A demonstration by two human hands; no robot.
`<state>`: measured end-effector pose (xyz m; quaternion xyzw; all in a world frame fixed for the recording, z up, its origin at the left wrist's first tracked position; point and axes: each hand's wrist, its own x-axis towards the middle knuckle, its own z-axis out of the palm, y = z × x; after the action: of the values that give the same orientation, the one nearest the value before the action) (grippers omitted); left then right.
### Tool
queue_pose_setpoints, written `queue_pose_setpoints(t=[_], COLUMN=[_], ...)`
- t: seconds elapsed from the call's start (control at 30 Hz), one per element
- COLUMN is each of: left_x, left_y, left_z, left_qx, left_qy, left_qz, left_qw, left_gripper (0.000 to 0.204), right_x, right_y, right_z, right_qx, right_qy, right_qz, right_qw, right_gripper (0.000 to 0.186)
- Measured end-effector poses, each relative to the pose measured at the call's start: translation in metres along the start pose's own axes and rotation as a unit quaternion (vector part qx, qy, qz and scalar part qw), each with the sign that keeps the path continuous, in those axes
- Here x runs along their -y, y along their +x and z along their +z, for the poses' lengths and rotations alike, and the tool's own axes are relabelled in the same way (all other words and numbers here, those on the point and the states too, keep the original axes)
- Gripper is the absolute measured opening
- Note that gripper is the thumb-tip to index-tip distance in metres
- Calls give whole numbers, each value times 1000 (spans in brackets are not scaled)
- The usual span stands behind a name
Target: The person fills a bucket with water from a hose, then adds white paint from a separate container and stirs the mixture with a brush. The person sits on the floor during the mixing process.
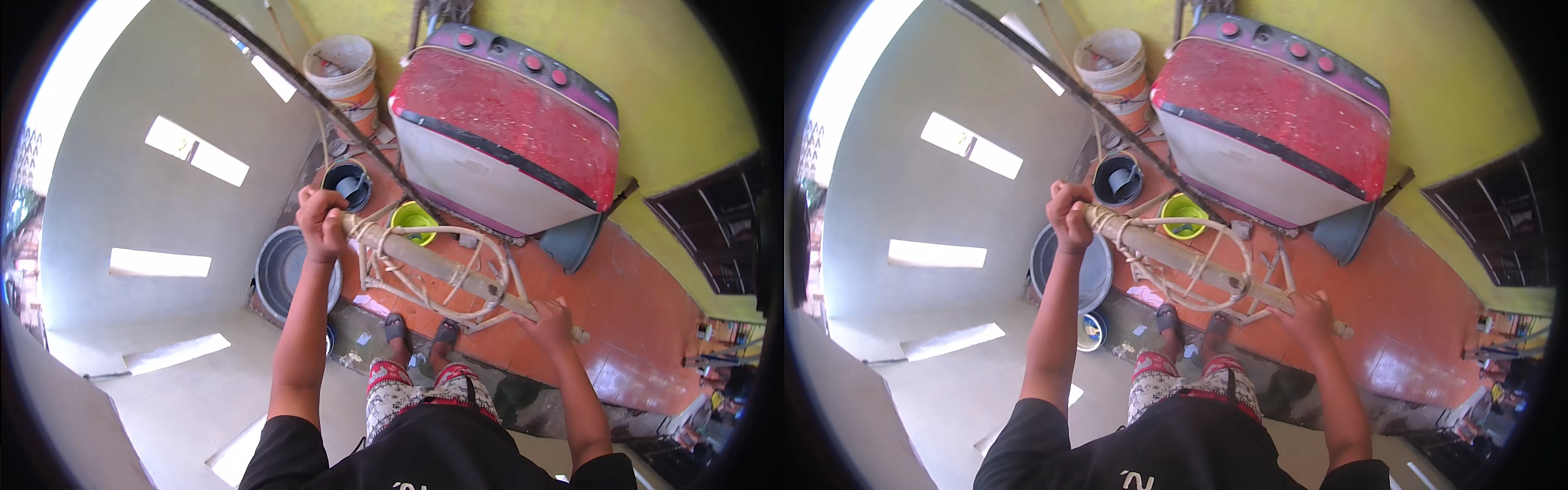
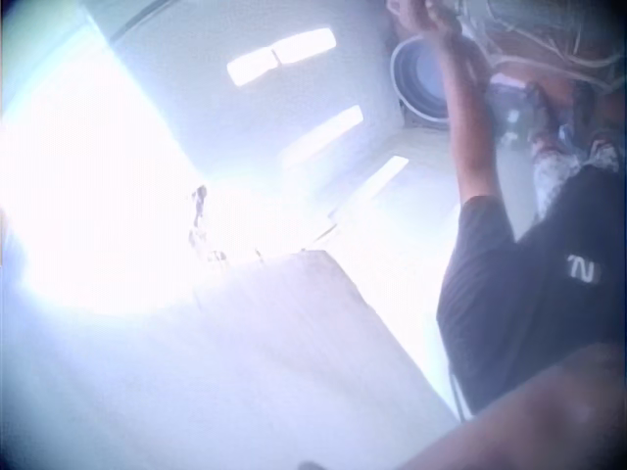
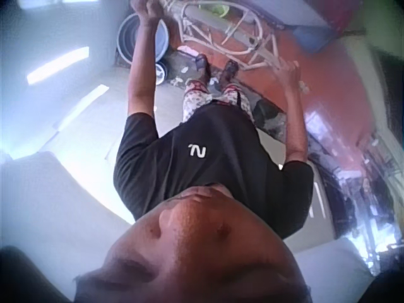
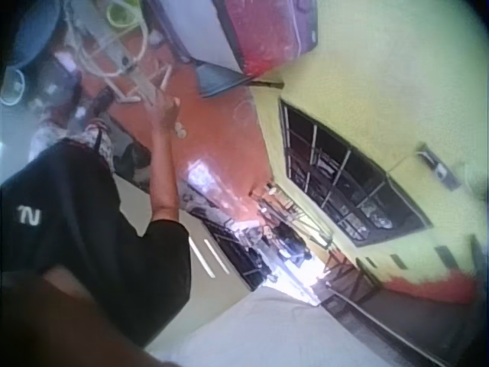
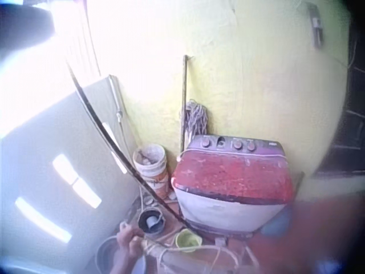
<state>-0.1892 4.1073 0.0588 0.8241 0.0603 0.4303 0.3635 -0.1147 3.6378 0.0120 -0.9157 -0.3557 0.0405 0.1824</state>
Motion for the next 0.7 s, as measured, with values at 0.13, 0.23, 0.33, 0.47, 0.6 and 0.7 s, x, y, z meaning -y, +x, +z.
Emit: queue_pose_setpoints(t=[0.13, 0.23, 0.33, 0.47, 0.6, 0.7], left_x=[-6, -10, -5, 46, 143, 196], left_y=[-2, -6, -36, -142, -310, -445], left_z=[-20, -31, -44, -102, -181, -246], left_qx=[7, 43, 44, 41, 29, 77], left_qy=[19, 23, 8, -6, 55, 100], left_qz=[4, -40, -60, -222, -521, -729], left_qw=[1000, 998, 997, 974, 851, 673], left_gripper=[16, 22, 37, 43, 49, 60], right_x=[18, 31, 42, 68, 144, 200], right_y=[4, 2, -22, -83, -111, -63], right_z=[-2, 1, 25, 75, 165, 235], right_qx=[35, 95, 32, -135, -53, 219], right_qy=[-3, -28, -140, -189, -34, 134], right_qz=[28, 114, 210, 207, 289, 313], right_qw=[999, 989, 967, 950, 955, 914], right_gripper=[36, 36, 61, 84, 77, 64])
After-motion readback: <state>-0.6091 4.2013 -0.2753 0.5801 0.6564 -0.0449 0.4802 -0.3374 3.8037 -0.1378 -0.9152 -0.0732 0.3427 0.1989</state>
